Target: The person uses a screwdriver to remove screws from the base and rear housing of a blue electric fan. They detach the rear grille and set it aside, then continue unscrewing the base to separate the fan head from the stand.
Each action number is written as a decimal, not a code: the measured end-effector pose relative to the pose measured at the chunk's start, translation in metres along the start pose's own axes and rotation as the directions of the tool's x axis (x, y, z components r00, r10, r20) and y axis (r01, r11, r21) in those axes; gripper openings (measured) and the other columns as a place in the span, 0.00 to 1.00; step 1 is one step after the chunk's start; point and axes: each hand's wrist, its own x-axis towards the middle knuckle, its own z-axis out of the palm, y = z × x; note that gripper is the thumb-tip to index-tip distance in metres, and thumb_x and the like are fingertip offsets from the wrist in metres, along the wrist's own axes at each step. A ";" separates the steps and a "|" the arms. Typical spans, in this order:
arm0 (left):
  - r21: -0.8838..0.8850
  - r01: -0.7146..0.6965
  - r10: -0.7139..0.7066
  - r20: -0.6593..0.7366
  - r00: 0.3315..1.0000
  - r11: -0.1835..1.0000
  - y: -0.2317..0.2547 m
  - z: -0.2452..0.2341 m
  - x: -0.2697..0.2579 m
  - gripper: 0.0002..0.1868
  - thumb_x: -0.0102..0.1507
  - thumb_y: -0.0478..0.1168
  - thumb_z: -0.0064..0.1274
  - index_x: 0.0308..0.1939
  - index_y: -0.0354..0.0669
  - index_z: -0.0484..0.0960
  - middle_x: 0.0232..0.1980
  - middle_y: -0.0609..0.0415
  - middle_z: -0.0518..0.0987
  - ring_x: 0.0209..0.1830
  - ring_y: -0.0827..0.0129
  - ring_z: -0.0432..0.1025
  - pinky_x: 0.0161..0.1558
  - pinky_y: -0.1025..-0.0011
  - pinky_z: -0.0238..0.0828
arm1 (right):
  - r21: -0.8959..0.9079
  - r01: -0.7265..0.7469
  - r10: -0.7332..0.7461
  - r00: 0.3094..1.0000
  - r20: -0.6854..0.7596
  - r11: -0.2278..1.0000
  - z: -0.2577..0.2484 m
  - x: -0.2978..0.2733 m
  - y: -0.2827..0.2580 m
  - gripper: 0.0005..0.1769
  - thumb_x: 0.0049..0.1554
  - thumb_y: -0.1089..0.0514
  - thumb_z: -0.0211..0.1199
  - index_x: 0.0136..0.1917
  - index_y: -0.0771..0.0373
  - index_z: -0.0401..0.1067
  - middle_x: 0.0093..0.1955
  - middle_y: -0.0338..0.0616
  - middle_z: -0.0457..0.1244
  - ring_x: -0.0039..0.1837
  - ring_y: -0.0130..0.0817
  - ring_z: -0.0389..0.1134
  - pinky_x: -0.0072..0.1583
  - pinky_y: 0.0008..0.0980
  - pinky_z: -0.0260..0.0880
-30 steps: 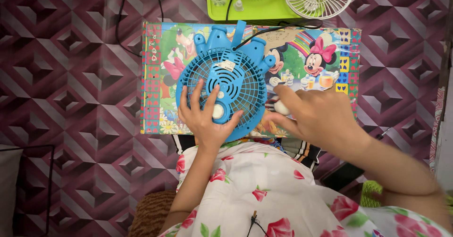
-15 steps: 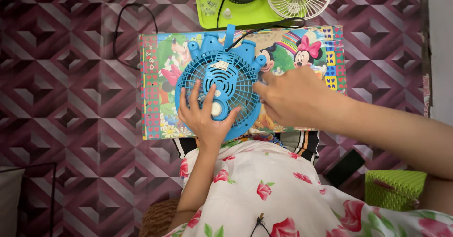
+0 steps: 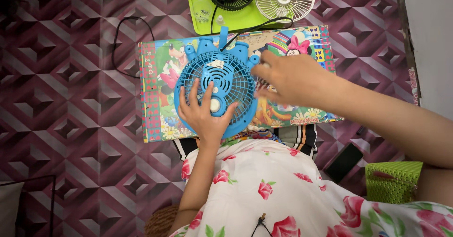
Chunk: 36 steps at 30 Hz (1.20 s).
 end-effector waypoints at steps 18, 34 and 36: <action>0.007 -0.009 0.009 -0.011 1.000 1.000 -0.002 0.003 -0.001 0.41 0.48 0.64 0.73 0.62 0.54 0.82 0.74 0.53 0.69 0.77 0.42 0.55 0.72 0.41 0.48 | -0.190 -0.228 0.269 0.935 0.229 0.955 -0.001 -0.002 -0.004 0.35 0.59 0.27 0.57 0.69 0.50 0.68 0.41 0.48 0.71 0.43 0.46 0.73 0.44 0.44 0.72; 0.003 0.010 -0.010 0.013 1.000 1.000 -0.002 0.002 -0.001 0.41 0.47 0.63 0.74 0.62 0.55 0.82 0.73 0.53 0.69 0.77 0.41 0.55 0.71 0.41 0.49 | -0.166 0.076 -0.054 0.990 0.132 0.983 -0.019 -0.010 -0.022 0.30 0.56 0.47 0.61 0.71 0.51 0.63 0.56 0.52 0.65 0.37 0.43 0.73 0.33 0.41 0.73; 0.009 0.015 -0.015 0.012 1.000 1.000 -0.002 0.002 -0.001 0.41 0.47 0.63 0.74 0.61 0.55 0.82 0.73 0.53 0.70 0.77 0.41 0.55 0.71 0.41 0.49 | -0.116 0.194 -0.197 0.980 -0.019 0.974 -0.018 -0.013 -0.018 0.37 0.42 0.52 0.65 0.67 0.54 0.67 0.57 0.54 0.65 0.38 0.44 0.72 0.30 0.41 0.72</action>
